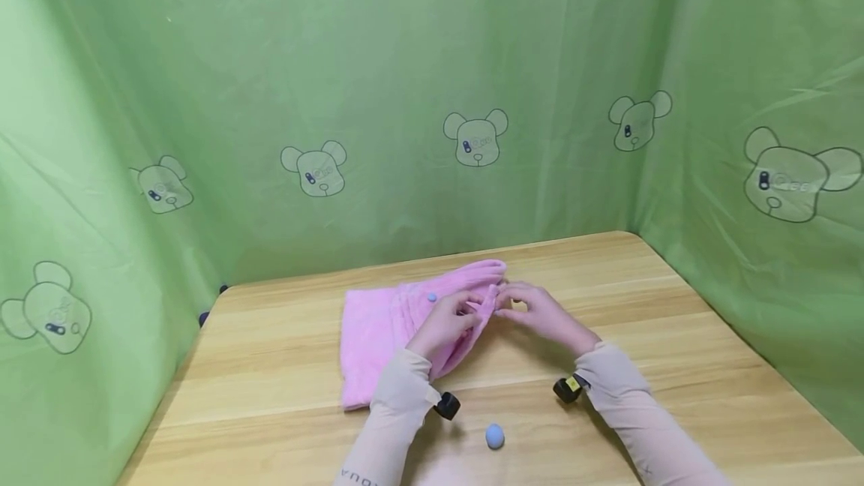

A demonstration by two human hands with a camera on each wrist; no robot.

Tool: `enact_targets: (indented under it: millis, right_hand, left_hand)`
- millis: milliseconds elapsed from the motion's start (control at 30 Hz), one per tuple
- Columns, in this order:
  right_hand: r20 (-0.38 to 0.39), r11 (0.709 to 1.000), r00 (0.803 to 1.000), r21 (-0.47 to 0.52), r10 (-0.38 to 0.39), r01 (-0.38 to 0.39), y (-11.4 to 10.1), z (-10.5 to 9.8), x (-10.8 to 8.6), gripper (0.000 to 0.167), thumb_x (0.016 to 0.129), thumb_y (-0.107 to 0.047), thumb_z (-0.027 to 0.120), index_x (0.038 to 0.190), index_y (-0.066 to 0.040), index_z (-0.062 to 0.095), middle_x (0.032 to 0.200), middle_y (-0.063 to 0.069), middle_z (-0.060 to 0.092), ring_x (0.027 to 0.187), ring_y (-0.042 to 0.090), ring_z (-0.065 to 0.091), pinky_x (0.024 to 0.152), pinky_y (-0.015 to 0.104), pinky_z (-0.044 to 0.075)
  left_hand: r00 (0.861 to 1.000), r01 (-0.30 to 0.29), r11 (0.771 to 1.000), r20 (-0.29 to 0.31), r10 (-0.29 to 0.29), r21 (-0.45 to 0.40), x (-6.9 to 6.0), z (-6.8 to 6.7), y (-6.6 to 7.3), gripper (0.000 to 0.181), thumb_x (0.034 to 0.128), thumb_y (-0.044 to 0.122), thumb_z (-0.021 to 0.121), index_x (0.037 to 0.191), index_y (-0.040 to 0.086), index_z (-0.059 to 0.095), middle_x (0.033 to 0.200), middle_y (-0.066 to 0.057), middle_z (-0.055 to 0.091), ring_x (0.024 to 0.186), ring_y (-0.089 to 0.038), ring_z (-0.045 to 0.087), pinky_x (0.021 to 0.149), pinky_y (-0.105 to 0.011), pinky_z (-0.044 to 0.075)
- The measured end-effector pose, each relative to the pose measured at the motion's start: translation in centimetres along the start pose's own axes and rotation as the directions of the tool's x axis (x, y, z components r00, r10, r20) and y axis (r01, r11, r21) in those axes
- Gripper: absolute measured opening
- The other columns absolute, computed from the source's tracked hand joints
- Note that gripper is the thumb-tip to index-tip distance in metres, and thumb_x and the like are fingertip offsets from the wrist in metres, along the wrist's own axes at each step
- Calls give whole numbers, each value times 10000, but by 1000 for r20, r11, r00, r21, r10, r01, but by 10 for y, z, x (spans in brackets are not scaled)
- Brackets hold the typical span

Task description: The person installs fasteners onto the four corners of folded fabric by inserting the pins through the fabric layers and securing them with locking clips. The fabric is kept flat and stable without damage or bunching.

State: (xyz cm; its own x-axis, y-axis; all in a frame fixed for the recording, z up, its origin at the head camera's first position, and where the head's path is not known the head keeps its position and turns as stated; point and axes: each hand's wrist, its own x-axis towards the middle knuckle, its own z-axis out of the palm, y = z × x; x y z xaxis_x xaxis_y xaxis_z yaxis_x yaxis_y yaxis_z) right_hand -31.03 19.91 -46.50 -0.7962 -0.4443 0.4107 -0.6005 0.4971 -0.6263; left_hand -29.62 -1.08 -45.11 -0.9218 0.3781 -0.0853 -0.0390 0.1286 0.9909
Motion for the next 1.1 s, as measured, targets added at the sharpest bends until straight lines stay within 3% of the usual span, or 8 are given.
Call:
enact_targets:
  millis: [133,367,467,633,767,867,967,1100]
  right_hand:
    - [-42,999,999,-36,-16,14,1,2,-1,187,823,-60,728,1001,-115,718,1153,136,700,1216,415,562,1071,583,386]
    - [-100,996,994,-81,-40,32,1,4,-2,209,800,-30,747,979,-106,668,962,45,714,923,208,653,860,428,554]
    - [-101,998,995,-57,-3,-3,1,4,-3,334,800,-13,742,1085,-85,585,932,28,710,870,152,629,808,376,558]
    - [-89,999,996,-47,18,-22,2,2,-4,568,809,-7,729,1328,-55,503,1048,110,722,913,216,654,836,418,557]
    - [-81,998,997,-68,0,-6,0,1,-3,391,836,-33,709,1218,-57,631,1113,112,709,998,263,668,904,448,547]
    - [-87,997,996,-69,-32,26,-1,1,-2,234,840,-21,698,1071,-58,696,1075,93,722,1009,264,668,915,437,545]
    - [-98,995,993,-79,-63,56,-1,1,-2,191,830,-4,700,1012,-62,709,1040,83,727,985,253,665,887,409,556]
    - [-111,991,989,-104,-100,89,-1,0,-2,198,819,23,698,1006,-42,706,1032,98,724,961,263,662,849,388,564]
  left_hand:
    - [1000,2,1000,-11,-3,-9,-2,3,0,298,869,-26,587,1119,116,664,914,-21,591,741,-95,520,626,-194,458]
    - [999,-36,990,-32,41,133,-4,8,4,291,867,9,625,1122,139,676,891,-12,635,744,-83,545,619,-180,479]
    - [998,-52,980,-24,58,194,-5,10,6,312,860,-4,625,1133,138,676,899,-14,647,742,-81,549,622,-176,487]
    - [997,-71,970,-6,75,230,-8,13,9,302,865,-8,632,1114,152,690,911,-29,654,746,-93,561,648,-195,499]
    - [996,-85,978,12,84,189,-14,13,14,246,884,8,627,1066,151,710,1015,-103,660,908,-164,603,810,-260,518]
    - [995,-98,976,40,92,196,-20,10,18,225,891,15,623,1052,142,715,1036,-117,656,935,-174,606,848,-283,518]
    - [985,-164,919,107,134,358,-27,4,20,204,894,58,640,1065,140,714,979,-51,673,883,-84,591,839,-237,504]
    - [950,-290,782,261,169,552,-40,0,20,206,904,108,649,1103,115,701,980,-9,703,864,-12,587,837,-174,485]
